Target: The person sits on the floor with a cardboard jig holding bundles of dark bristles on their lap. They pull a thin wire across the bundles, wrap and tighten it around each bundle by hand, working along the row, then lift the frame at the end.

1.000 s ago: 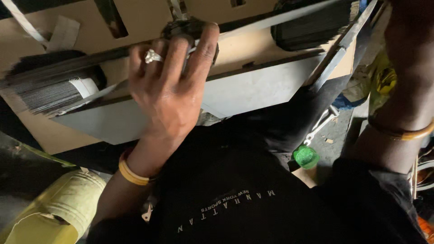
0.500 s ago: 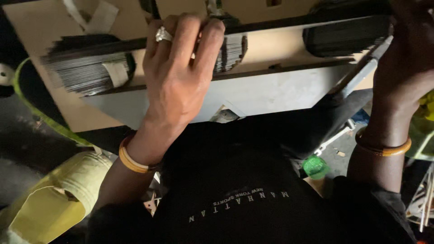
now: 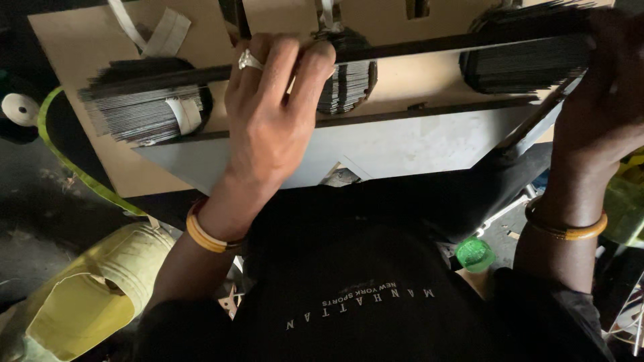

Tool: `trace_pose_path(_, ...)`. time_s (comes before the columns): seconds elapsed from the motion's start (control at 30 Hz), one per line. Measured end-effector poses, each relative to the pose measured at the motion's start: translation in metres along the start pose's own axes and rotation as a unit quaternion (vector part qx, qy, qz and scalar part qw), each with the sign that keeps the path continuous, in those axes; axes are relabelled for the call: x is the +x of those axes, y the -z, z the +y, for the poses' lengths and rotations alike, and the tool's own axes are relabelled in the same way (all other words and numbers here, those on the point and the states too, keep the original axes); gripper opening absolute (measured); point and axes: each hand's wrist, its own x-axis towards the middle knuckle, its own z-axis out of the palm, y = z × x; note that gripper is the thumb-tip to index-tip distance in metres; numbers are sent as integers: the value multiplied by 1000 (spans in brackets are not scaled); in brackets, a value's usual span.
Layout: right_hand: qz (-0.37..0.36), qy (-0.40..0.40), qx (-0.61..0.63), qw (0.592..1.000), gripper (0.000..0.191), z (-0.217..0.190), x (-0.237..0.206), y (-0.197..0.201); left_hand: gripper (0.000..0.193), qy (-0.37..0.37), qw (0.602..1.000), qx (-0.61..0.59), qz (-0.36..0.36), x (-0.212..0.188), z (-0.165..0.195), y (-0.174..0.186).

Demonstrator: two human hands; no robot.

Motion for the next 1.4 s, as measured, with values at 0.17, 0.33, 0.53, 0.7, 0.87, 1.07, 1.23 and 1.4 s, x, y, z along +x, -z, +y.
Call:
trace_pose_path(0.17,25,24,-24,999,31,-1,-2,0,23,-62,990,80,99,1,-15,-3)
trace_pose_path(0.33,47,36,28,998,35,2,-2,-12,25,14,995,-32,91,-16,-36,25)
trace_pose_path(0.53,64,63,27,996,28,-4,4,-17,22,14,992,-91,88,-38,-51,31)
trace_pose_path(0.7,70,72,-38,994,24,-12,11,-18,19,-10,993,-85,81,-42,-61,32)
trace_pose_path(0.87,67,32,4,997,19,-18,12,-23,16,-5,995,-72,73,-46,-65,35)
trace_pose_path(1.07,78,49,2,996,12,-18,16,-24,15,-13,992,-75,97,-46,-71,27)
trace_pose_path(1.23,86,54,-24,995,12,-22,18,-26,15,-59,995,51,69,-50,-74,35)
trace_pose_path(1.4,86,35,-24,995,13,-23,21,-25,17,-94,986,120,60,-45,-74,41)
